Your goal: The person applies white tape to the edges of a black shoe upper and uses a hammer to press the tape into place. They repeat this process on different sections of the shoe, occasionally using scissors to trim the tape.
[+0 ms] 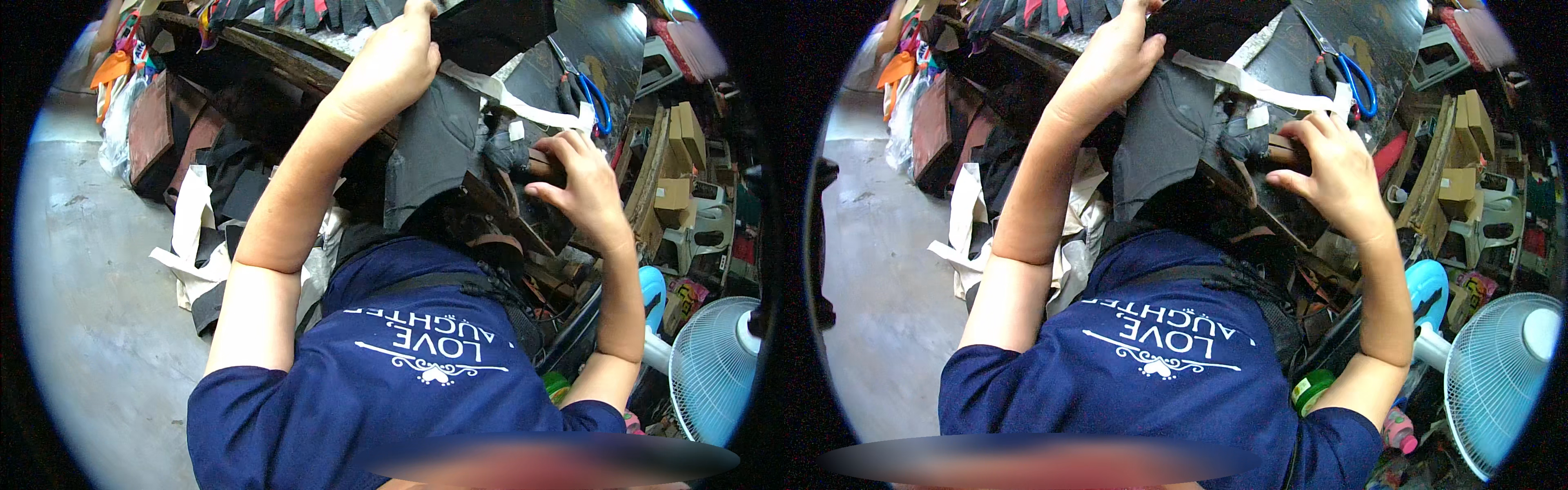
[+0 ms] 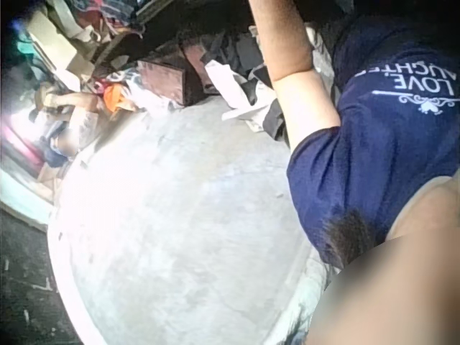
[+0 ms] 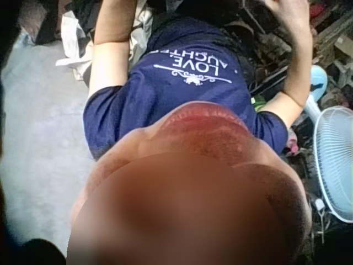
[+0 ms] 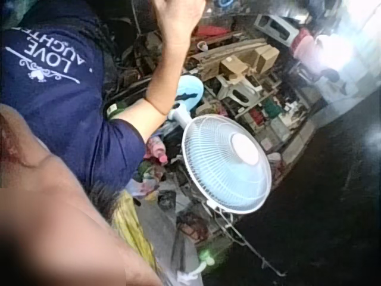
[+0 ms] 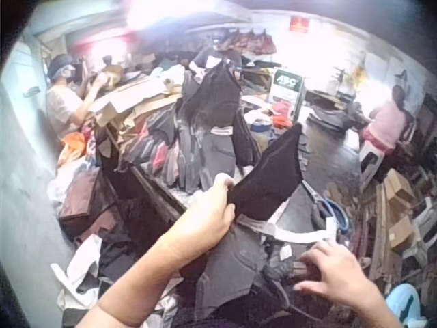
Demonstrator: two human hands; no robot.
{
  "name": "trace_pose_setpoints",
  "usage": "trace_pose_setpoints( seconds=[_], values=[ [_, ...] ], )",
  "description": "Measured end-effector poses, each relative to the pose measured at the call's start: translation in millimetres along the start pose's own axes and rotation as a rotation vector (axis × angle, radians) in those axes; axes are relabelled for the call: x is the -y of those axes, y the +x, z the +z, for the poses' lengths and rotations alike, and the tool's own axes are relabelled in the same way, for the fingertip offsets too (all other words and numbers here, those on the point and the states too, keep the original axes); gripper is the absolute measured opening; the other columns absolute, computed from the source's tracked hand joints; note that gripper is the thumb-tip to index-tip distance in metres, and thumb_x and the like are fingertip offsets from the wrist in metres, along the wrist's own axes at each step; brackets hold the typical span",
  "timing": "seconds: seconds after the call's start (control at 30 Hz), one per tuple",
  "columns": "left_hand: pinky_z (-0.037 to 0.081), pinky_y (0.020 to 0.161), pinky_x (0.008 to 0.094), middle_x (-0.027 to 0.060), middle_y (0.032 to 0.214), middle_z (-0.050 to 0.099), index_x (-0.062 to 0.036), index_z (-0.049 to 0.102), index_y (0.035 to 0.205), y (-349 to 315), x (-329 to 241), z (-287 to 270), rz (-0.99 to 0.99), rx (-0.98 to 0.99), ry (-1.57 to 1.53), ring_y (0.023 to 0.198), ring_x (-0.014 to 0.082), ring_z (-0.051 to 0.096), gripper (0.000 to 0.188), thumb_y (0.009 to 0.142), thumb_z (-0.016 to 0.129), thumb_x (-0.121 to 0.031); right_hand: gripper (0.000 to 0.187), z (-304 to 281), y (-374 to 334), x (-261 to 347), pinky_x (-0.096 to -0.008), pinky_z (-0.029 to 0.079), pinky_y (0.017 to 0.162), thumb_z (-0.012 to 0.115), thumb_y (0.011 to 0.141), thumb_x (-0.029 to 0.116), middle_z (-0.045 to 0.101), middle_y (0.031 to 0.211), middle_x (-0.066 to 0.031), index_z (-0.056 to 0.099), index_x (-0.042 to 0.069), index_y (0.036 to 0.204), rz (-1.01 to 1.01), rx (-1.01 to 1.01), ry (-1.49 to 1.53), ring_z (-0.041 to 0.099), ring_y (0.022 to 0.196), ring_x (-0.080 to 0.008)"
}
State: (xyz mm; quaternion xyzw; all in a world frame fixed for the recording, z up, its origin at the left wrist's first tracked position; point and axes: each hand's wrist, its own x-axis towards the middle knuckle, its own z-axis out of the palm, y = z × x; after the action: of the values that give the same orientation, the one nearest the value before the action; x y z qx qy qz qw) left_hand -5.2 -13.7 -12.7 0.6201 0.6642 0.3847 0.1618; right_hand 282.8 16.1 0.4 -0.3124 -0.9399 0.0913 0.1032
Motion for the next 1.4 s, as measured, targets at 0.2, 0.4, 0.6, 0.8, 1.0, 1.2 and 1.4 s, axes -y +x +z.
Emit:
trace_pose_setpoints(
  seconds=[0.2,0.4,0.6,0.8,1.0,1.2,1.4],
  values=[
    [0.049,0.08,0.0517,0.0318,0.089,0.063,0.0018,0.054,0.111,8.4,2.9,-4.2,0.096,-0.1,0.028,0.092,0.0467,0.062,0.028,0.083,0.054,-0.004,0.028,5.5,-4.3,-16.6,-0.0282,0.049,0.067,0.067,0.089,0.022,0.068,0.093,-0.0056,0.065,0.007,0.113,0.134,-0.204,0.387,0.063,0.077,-0.0187],
    [0.05,0.083,0.0487,0.0294,0.092,0.064,0.0026,0.06,0.106,16.5,12.0,3.6,0.163,-0.145,0.02,0.093,0.0447,0.063,0.029,0.078,0.054,-0.002,0.035,-20.1,37.3,-0.5,-0.0196,0.047,0.064,0.056,0.1,0.025,0.066,0.083,-0.0033,0.061,0.005,0.127,0.033,-0.707,0.75,0.057,0.071,-0.0056],
    [0.05,0.086,0.0454,0.0275,0.095,0.065,0.0034,0.063,0.101,25.6,23.4,8.0,0.249,-0.195,-0.025,0.095,0.042,0.064,0.027,0.076,0.054,-0.002,0.03,11.4,65.5,15.1,-0.0343,0.054,0.068,0.063,0.091,0.037,0.071,0.103,-0.0069,0.068,0.023,0.118,0.145,-0.269,-0.103,0.07,0.086,-0.0235],
    [0.05,0.087,0.0438,0.0269,0.096,0.066,0.0026,0.064,0.104,22.7,33.2,9.0,0.179,-0.145,-0.09,0.096,0.0407,0.065,0.03,0.076,0.054,-0.002,0.032,-2.2,69.9,14.6,-0.0237,0.052,0.064,0.067,0.091,0.019,0.074,0.099,-0.0078,0.066,0.011,0.122,0.096,-0.611,0.605,0.068,0.081,-0.0106],
    [0.051,0.088,0.043,0.0268,0.097,0.066,0.0024,0.065,0.105,24.0,33.7,10.1,0.166,-0.149,-0.105,0.097,0.0393,0.065,0.031,0.077,0.055,-0.003,0.035,9.2,75.4,23.0,-0.0342,0.053,0.065,0.059,0.09,0.047,0.071,0.094,-0.007,0.067,0.029,0.119,0.043,-0.368,-0.155,0.069,0.078,-0.0259],
    [0.051,0.088,0.0426,0.0258,0.098,0.067,0.0022,0.065,0.105,21.8,33.7,11.1,0.131,-0.131,-0.105,0.097,0.0381,0.066,0.03,0.077,0.055,-0.005,0.032,-0.6,70.1,23.4,-0.032,0.054,0.065,0.061,0.092,0.043,0.071,0.093,-0.0137,0.068,0.025,0.118,0.061,-0.704,0.484,0.069,0.076,-0.0271],
    [0.052,0.084,0.0428,0.0254,0.097,0.067,0.0015,0.064,0.108,16.5,26.7,14.1,0.067,-0.122,-0.088,0.095,0.0379,0.066,0.031,0.08,0.056,-0.006,0.032,10.5,68.6,15.7,-0.0321,0.053,0.064,0.062,0.09,0.043,0.071,0.095,-0.0079,0.069,0.026,0.117,-0.027,-0.427,-0.156,0.069,0.077,-0.0267]
  ],
)
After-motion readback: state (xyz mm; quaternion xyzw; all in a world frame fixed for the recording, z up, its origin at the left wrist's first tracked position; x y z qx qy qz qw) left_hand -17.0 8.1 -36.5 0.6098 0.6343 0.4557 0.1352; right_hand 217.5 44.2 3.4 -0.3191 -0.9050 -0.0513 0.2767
